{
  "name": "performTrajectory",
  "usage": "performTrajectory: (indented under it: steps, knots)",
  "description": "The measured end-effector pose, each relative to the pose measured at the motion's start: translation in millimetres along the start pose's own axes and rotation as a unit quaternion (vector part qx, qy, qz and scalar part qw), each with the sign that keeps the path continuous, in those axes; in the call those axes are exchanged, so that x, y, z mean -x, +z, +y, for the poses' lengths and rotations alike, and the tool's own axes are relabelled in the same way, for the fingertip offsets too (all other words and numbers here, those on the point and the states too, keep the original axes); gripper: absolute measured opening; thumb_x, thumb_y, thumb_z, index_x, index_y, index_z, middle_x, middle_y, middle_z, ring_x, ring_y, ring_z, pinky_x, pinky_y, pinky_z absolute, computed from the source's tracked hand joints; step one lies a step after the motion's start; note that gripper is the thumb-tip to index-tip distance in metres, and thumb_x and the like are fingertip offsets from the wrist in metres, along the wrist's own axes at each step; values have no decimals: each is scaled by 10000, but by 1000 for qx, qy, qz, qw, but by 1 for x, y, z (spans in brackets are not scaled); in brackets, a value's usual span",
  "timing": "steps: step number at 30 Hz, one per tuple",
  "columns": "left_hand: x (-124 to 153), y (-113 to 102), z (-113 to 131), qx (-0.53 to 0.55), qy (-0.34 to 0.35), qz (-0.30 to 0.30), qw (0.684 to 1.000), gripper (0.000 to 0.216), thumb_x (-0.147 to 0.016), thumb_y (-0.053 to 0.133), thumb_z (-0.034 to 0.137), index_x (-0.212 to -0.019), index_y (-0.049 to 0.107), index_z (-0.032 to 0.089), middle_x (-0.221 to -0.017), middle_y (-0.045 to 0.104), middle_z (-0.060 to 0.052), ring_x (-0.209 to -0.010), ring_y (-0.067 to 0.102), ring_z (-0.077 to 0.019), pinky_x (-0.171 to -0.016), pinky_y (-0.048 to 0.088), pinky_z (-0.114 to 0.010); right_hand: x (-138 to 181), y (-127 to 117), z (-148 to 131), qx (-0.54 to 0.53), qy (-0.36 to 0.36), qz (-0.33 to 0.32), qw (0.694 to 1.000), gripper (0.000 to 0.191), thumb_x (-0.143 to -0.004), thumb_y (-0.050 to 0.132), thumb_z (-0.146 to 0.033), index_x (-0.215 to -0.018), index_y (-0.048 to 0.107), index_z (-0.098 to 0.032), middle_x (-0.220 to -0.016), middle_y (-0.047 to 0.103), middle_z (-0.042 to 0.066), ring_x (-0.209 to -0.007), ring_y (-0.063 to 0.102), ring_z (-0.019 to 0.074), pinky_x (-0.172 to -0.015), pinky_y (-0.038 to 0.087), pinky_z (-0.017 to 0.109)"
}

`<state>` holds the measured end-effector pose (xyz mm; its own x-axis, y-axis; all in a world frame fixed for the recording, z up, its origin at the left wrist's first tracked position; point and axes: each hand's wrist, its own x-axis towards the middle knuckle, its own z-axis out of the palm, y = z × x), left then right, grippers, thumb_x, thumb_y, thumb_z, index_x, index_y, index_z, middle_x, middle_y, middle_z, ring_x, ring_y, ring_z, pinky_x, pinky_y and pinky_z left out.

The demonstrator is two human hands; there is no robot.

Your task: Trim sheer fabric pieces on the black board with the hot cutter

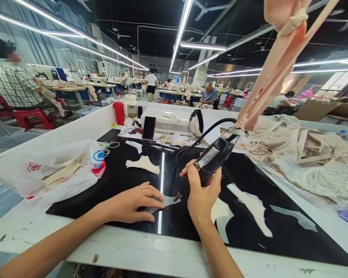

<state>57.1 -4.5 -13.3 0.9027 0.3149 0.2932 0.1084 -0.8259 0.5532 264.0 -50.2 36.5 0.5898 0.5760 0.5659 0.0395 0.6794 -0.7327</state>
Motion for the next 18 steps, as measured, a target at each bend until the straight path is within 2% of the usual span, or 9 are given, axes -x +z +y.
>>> performTrajectory:
  steps: [5, 8, 14, 18]
  knots:
    - [-2, -2, 1, 2, -13, 24, 1000, 302, -987, 696, 342, -1273, 717, 246, -1320, 696, -102, -1265, 621, -247, -1252, 265, -528, -5, -6, -5, -6, -5, 20, 1000, 384, -842, 809, -333, -1166, 626, -236, -806, 670, -49, -622, 605, 132, -600, 536, 294]
    - [-10, -4, 1, -22, -3, 24, 999, 292, -1024, 636, 336, -1278, 711, 214, -1332, 690, -112, -1255, 621, -244, -1242, 299, -500, -5, -8, -5, -6, 1, 14, 1000, 374, -847, 805, -336, -1156, 621, -233, -800, 667, -47, -622, 603, 134, -607, 533, 296]
    - [-33, 0, -5, -84, 40, -22, 995, 372, -1034, 609, 389, -1347, 671, 198, -1344, 680, -131, -1224, 622, -274, -1133, 418, -436, -4, -7, -2, 0, 9, 13, 1000, 322, -846, 800, -339, -1096, 617, -250, -814, 671, -47, -626, 603, 144, -621, 528, 322]
    - [-40, 5, -8, -121, 64, -31, 990, 438, -1034, 603, 414, -1423, 618, 213, -1337, 678, -131, -1227, 611, -284, -1110, 425, -424, -4, -8, 1, 5, 5, 12, 1000, 274, -849, 802, -345, -1021, 610, -252, -809, 679, -45, -623, 609, 148, -624, 522, 327]
